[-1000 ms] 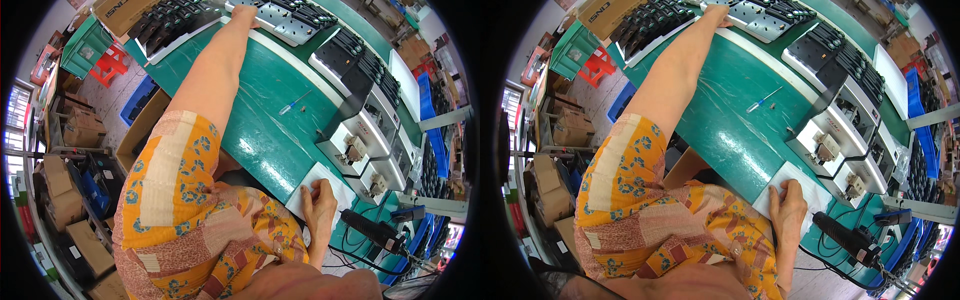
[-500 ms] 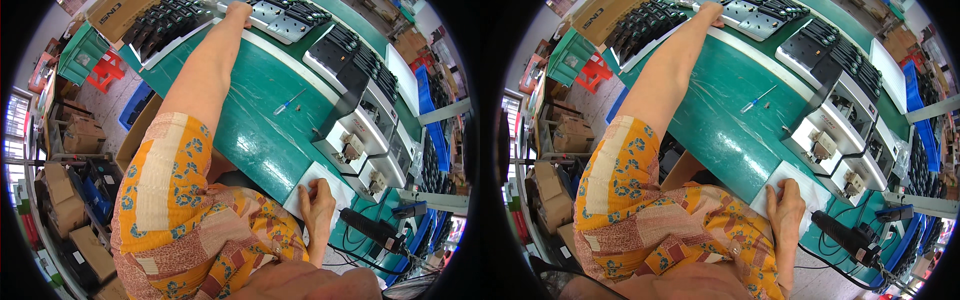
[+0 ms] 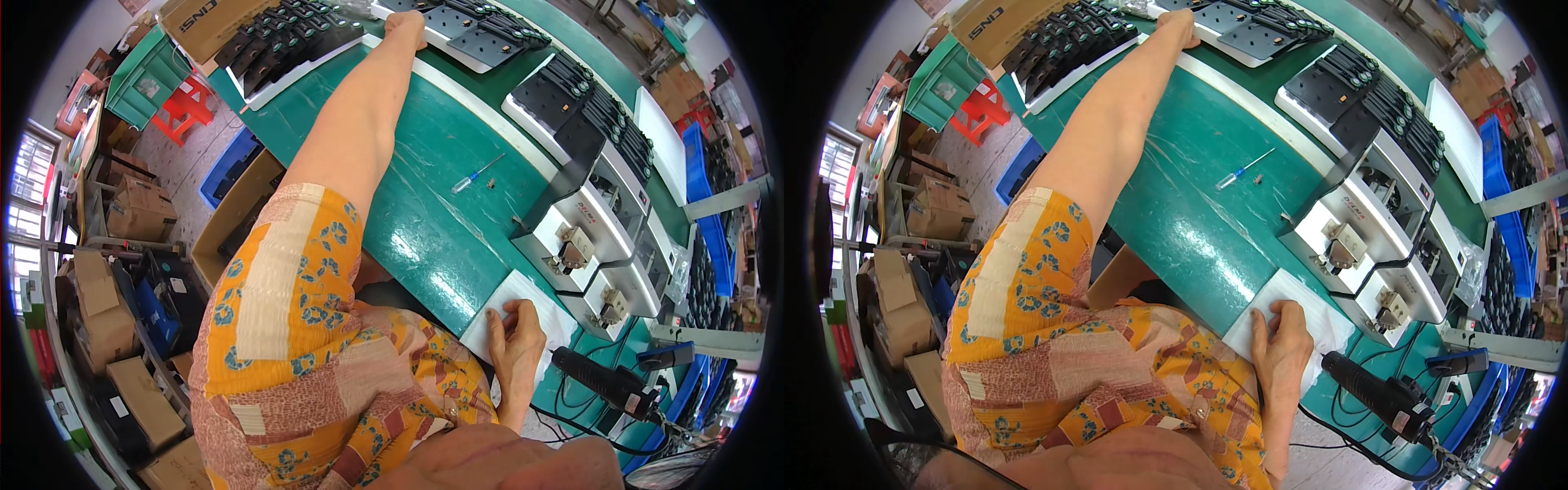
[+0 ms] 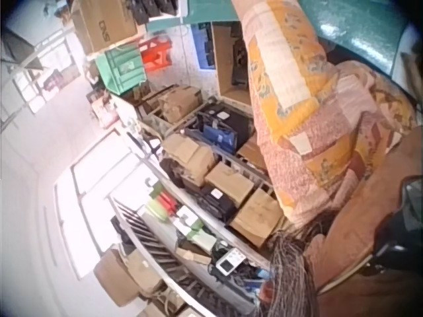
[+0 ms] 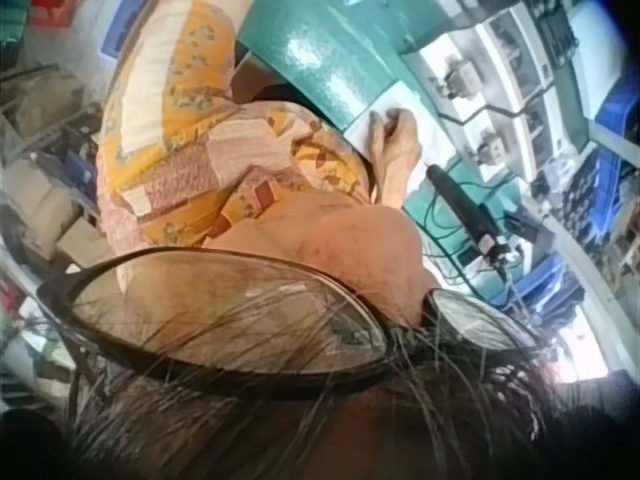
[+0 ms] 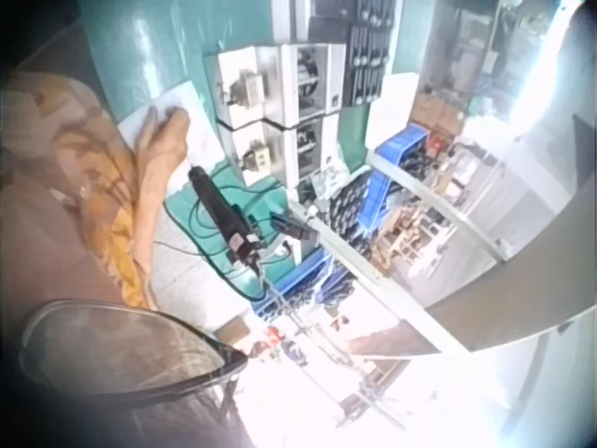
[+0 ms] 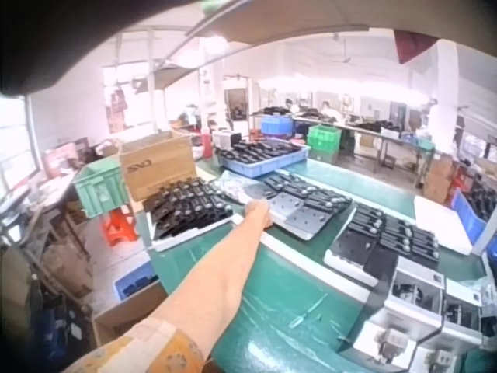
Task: Assembling small electronic components and plastic casings using an electric screwdriver.
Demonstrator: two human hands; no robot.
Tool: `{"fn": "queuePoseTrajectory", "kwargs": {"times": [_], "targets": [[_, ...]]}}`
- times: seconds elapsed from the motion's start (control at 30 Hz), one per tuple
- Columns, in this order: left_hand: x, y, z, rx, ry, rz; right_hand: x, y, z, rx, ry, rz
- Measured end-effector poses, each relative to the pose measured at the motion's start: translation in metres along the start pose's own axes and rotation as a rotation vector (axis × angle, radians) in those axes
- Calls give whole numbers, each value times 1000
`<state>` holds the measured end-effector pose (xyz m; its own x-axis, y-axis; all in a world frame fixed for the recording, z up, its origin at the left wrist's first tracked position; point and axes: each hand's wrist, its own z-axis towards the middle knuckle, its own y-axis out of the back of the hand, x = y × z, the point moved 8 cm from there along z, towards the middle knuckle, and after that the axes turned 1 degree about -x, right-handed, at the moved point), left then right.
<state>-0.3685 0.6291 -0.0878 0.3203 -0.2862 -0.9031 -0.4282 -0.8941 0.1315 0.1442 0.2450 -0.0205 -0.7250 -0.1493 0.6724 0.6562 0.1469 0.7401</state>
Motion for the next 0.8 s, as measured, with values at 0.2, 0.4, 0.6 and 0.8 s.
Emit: {"fn": "queuePoseTrajectory", "kwargs": {"times": [0.2,0.4,0.6,0.8], "targets": [[15,-37,12,417,124,-224,-2,1,-1,-20,-6,6],[4,-36,26,530,92,-505,1,0,-1,-31,15,25],[30,-53,-17,483,182,-690,-4,2,1,-77,-23,4],[8,-60,19,620,165,-802,2,-1,2,-57,-4,39]]}}
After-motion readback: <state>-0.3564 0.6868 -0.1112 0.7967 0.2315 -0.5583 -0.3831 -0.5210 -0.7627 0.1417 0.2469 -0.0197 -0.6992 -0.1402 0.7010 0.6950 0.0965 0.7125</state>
